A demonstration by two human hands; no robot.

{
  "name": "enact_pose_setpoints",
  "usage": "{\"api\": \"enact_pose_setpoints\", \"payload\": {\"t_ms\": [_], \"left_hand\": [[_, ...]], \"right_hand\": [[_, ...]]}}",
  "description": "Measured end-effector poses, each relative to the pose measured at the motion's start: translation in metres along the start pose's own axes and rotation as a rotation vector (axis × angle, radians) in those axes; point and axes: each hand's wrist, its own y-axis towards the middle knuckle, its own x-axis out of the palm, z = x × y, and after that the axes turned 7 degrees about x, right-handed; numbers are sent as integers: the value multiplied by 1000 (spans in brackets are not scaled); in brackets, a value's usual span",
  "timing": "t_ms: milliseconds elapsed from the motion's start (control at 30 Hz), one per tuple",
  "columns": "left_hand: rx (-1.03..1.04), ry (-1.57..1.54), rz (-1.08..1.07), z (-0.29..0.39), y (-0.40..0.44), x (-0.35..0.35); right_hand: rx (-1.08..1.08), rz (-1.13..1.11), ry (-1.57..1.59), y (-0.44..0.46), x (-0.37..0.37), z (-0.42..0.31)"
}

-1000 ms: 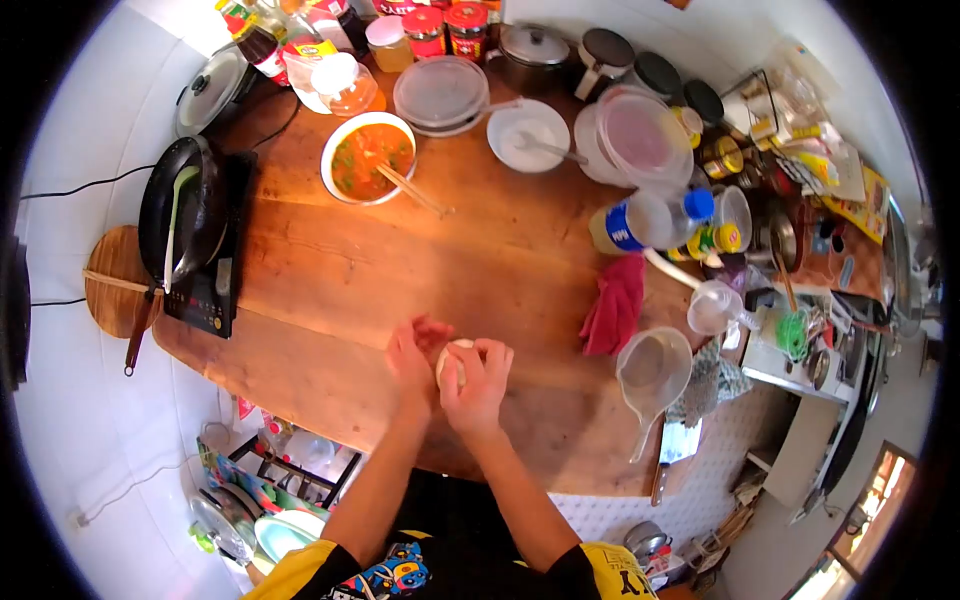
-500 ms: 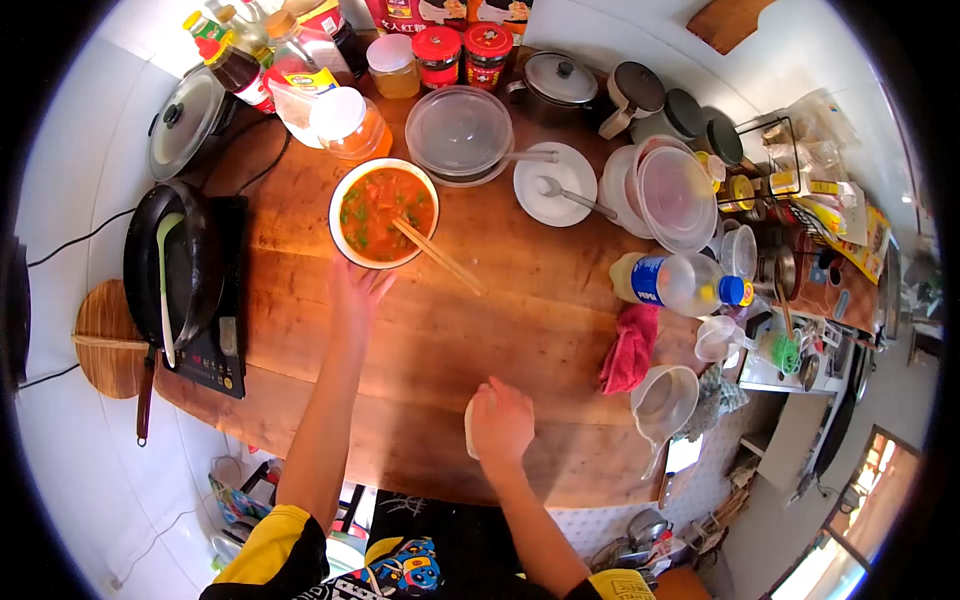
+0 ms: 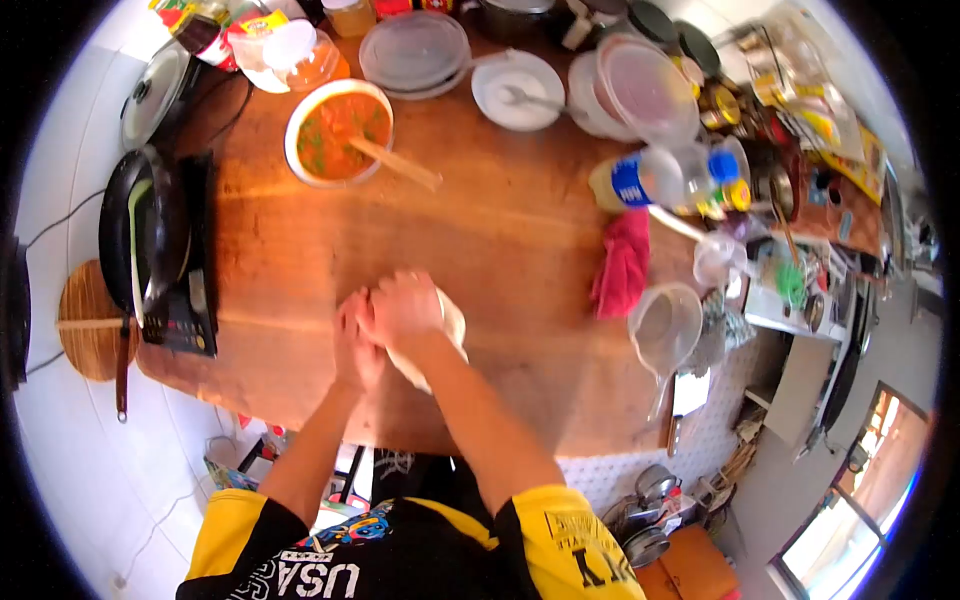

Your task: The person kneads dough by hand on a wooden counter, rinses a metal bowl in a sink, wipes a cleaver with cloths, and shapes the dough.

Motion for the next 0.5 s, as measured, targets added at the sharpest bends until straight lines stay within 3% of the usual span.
{"api": "enact_pose_setpoints", "payload": {"t_ms": [33,100,167,233,267,333,400,467,500], "left_hand": [[2,4,10,3,0,-2],[18,50,22,5,1,-4],[25,79,9,7,-2,-6],[27,67,17,8,-4,-5],[11,68,23,8,-5,-3],[33,93,23,7,-5,-3],[31,90,0,5,-4,-3],[25,131,1,4,-5,1],[15,125,-4,4,-4,1]], "right_hand": [[5,7,-2,-13,3,6],[-207,496,234,-27,-5,21],[-128,691,208,-77,-27,32],[104,692,231,-129,-34,49],[91,682,230,-134,-41,59],[583,412,369,-139,-48,72],[573,361,371,-134,-39,67],[368,462,419,-145,-9,61],[370,450,415,-146,-5,47]]}}
